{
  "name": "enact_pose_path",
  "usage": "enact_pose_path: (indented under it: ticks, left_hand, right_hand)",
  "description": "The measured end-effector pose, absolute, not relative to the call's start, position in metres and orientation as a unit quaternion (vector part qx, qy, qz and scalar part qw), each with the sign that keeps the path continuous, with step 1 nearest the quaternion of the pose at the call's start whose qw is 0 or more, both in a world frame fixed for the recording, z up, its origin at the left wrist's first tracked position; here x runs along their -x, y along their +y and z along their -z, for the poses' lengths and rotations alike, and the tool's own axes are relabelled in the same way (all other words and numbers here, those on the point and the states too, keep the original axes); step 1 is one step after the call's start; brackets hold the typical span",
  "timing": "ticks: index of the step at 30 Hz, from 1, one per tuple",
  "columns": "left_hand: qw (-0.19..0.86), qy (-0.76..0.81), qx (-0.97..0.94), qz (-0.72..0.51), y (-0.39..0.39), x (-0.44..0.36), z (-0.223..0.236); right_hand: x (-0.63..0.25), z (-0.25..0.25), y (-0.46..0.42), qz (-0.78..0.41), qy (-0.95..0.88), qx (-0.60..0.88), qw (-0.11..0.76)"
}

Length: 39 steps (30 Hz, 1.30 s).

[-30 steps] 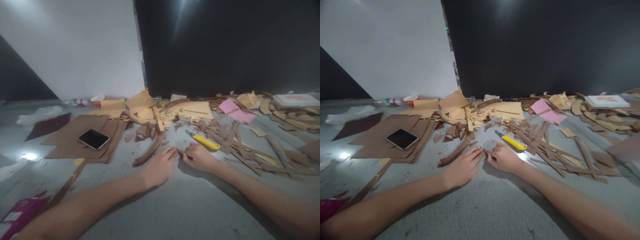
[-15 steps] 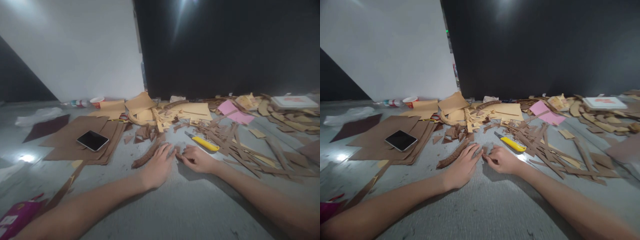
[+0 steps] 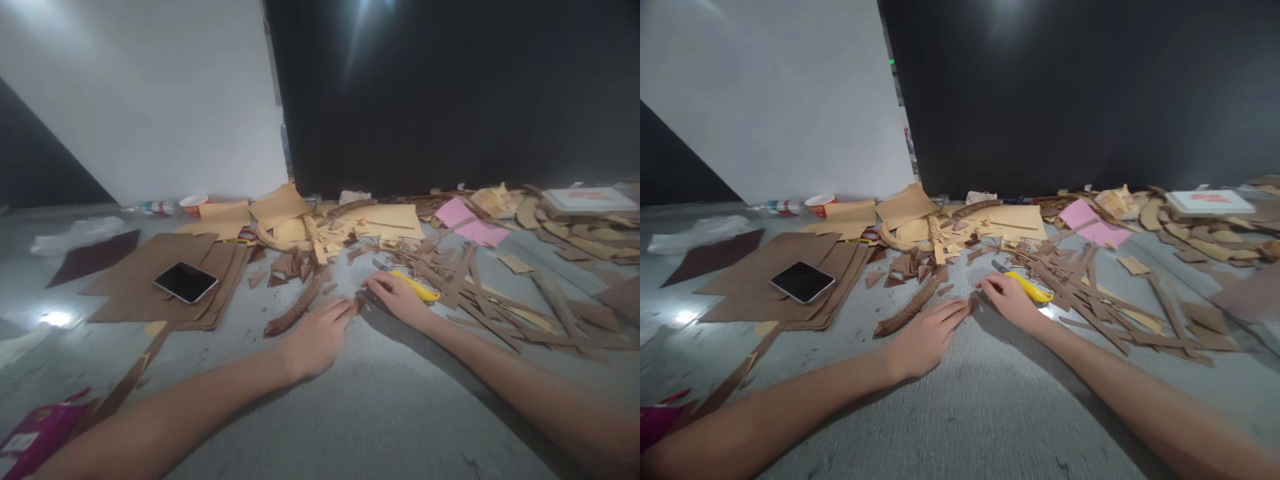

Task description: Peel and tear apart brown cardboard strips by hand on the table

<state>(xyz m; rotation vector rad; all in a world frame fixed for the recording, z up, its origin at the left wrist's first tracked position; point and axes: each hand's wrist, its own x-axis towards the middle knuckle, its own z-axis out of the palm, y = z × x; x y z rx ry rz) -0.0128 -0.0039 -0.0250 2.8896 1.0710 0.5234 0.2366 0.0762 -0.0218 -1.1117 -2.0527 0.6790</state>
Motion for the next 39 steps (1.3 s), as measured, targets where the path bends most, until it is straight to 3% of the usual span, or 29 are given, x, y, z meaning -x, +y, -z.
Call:
enact_pose_path:
  ticks: [9,20,26,39]
  left_hand:
    - [-0.018,0.347,-0.925,-0.153,-0.006,0.011,0.021]
    - [-0.049,0.373,-0.92,-0.114,-0.008,0.011,0.021]
    - [-0.071,0.361,-0.924,-0.108,-0.008,0.01,0.021]
    - [-0.018,0.374,-0.915,-0.153,-0.008,0.008,0.016]
  right_hand:
    - [-0.233,0.022,0.072,-0.208,-0.858,0.392,0.257]
    - [-0.236,0.029,0.071,-0.173,-0.883,0.304,0.313]
    - [-0.241,0.025,0.07,-0.106,-0.927,0.234,0.273]
    - [-0.248,0.002,0.064,-0.094,-0.957,0.185,0.202]
